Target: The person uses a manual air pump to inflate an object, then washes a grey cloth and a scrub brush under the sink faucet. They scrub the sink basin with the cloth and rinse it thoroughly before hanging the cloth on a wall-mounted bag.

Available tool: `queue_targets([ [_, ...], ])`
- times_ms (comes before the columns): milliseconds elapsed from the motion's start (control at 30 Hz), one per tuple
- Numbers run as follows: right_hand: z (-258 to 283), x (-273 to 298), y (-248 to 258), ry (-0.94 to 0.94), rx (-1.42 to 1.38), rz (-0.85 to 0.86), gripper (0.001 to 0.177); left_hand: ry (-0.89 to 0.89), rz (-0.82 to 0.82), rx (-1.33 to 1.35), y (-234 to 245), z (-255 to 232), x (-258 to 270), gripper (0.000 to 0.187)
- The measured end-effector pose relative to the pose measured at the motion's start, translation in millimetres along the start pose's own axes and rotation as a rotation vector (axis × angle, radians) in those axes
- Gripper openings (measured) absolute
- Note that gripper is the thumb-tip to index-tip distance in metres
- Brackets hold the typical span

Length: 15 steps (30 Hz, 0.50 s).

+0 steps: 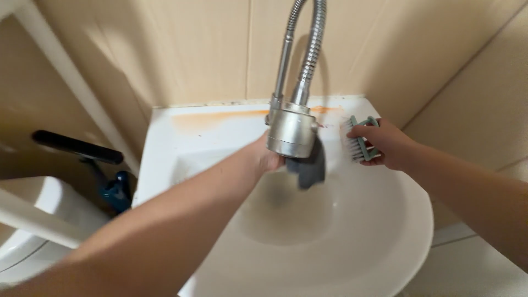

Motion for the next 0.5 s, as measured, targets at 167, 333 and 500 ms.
queue_targets([
  [167,9.2,5.9,32.1,0.140,-0.052,-0.163,0.058,-0.097,-0.031,-0.051,-24.3,-3.2,-53.1,0.029],
  [333,23.8,11.0,33.2,0.119,-0.101,-0.157,0.048,-0.226,-0.163,-0.155,-0.8,-3.5,-65.3,0.032],
  [500,18.9,52.4,-11.4,0.089,-0.257,0.019,0.042,-0.448,0.034,0.035,-20.3,0.3,-24.6,0.035],
])
Point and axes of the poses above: each hand's wrist, its own x-axis away from the middle knuckle, its own y-axis out of the back of the hand, z = x × y, the point moved 7 cm from there along -x, towards the middle knuckle, and after that the axes turned 5 degrees about -z, right-handed, at the moved point
